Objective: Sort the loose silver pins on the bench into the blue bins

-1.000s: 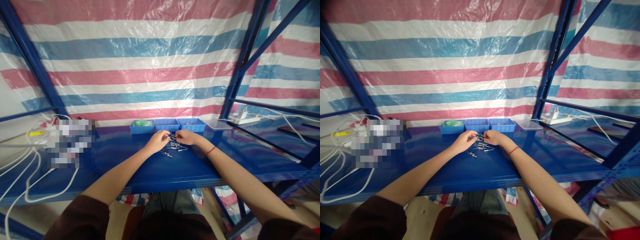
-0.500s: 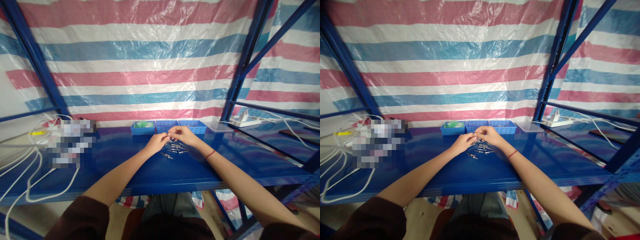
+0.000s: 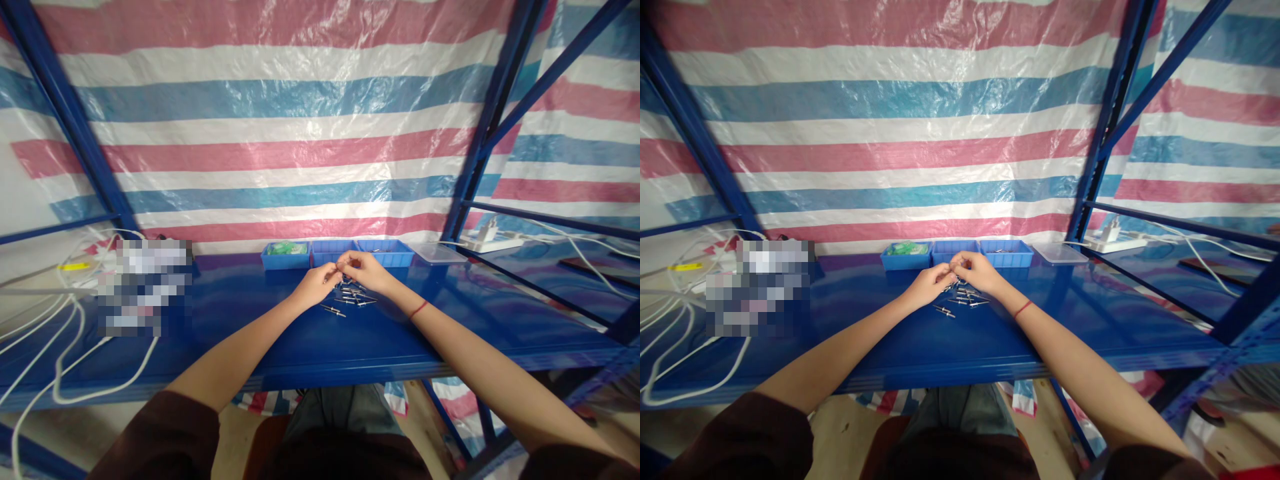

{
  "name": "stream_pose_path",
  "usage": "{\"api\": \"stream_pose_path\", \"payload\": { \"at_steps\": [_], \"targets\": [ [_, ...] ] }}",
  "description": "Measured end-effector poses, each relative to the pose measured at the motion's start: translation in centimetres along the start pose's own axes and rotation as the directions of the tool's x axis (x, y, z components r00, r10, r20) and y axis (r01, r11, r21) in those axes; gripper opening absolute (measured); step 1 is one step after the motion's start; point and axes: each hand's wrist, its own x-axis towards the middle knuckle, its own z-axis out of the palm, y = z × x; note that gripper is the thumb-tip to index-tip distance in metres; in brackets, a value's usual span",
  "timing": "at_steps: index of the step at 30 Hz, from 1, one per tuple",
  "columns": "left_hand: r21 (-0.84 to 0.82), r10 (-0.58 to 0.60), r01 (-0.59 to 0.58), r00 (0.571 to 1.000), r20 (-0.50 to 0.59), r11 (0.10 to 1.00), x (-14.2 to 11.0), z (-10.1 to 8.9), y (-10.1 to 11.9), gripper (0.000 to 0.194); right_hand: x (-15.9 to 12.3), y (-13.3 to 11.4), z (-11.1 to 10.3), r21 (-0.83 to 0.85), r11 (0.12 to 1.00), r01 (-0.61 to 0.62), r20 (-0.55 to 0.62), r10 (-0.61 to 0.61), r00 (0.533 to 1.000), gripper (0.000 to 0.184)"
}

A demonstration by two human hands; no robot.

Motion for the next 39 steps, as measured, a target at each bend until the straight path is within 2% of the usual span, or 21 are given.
{"api": "stream_pose_path", "payload": {
  "at_steps": [4, 6, 10, 15, 19, 21, 25, 28, 31, 33, 36, 38, 39],
  "targets": [
    [0.05, -0.014, 0.015, 1.0, -0.024, 0.999, 0.0, -0.1, 0.0, 0.022, 0.0, 0.5, 0.3, -0.02, 0.998, 0.056, -0.01, -0.056, 0.998, 0.025],
    [0.023, -0.019, 0.02, 0.999, -0.029, 1.0, 0.0, -0.1, 0.0, 0.022, -0.1, 0.5, 0.3, -0.042, 0.996, 0.078, -0.017, -0.079, 0.997, 0.026],
    [-0.056, -0.025, 0.022, 0.998, -0.052, 0.998, 0.0, -0.1, 0.0, 0.021, -0.2, -0.3, 0.2, -0.134, 0.984, 0.12, -0.039, -0.126, 0.991, 0.025],
    [-0.055, -0.037, 0.031, 0.992, -0.122, 0.998, 0.2, -0.2, -0.1, 0.019, -0.3, -1.2, -0.1, -0.208, 0.967, 0.144, -0.072, -0.162, 0.984, 0.021],
    [-0.055, -0.043, 0.031, 0.974, -0.222, 0.998, 0.4, -0.5, -0.2, 0.018, -0.3, -0.8, -0.3, -0.268, 0.955, 0.128, -0.114, -0.164, 0.98, 0.02],
    [-0.043, -0.038, 0.028, 0.97, -0.239, 0.999, 0.4, -0.6, -0.2, 0.019, -0.2, -0.4, -0.3, -0.303, 0.945, 0.119, -0.106, -0.157, 0.982, 0.021],
    [-0.023, -0.054, 0.05, 0.977, -0.206, 0.998, 0.4, -0.3, -0.4, 0.028, 0.1, 0.3, -0.6, -0.353, 0.933, 0.062, -0.061, -0.089, 0.994, 0.025],
    [0.005, -0.072, 0.074, 0.982, -0.174, 0.997, 0.3, -0.1, -0.4, 0.04, 0.2, 0.8, -1.3, -0.371, 0.926, -0.062, -0.165, 0.0, 0.986, 0.028],
    [0.036, -0.079, 0.086, 0.985, -0.153, 0.996, 0.2, -0.1, -0.2, 0.041, 0.2, 2.2, -2.8, -0.343, 0.904, -0.255, -0.376, 0.116, 0.919, 0.031],
    [0.046, -0.079, 0.087, 0.986, -0.147, 0.995, 0.1, -0.2, -0.1, 0.039, 0.3, 3.5, -4.2, -0.314, 0.865, -0.391, -0.511, 0.193, 0.838, 0.031],
    [0.058, -0.068, 0.077, 0.988, -0.137, 0.995, 0.1, -0.2, -0.1, 0.037, 0.6, 4.8, -6.0, -0.281, 0.776, -0.565, -0.618, 0.304, 0.725, 0.03],
    [0.061, -0.065, 0.074, 0.989, -0.135, 0.995, 0.1, -0.2, -0.1, 0.036, 0.6, 3.8, -6.7, -0.212, 0.759, -0.616, -0.654, 0.358, 0.666, 0.032],
    [0.063, -0.065, 0.074, 0.989, -0.135, 0.995, 0.1, -0.2, -0.1, 0.036, 0.4, 2.7, -6.7, -0.165, 0.783, -0.6, -0.662, 0.363, 0.656, 0.034]
  ]
}}
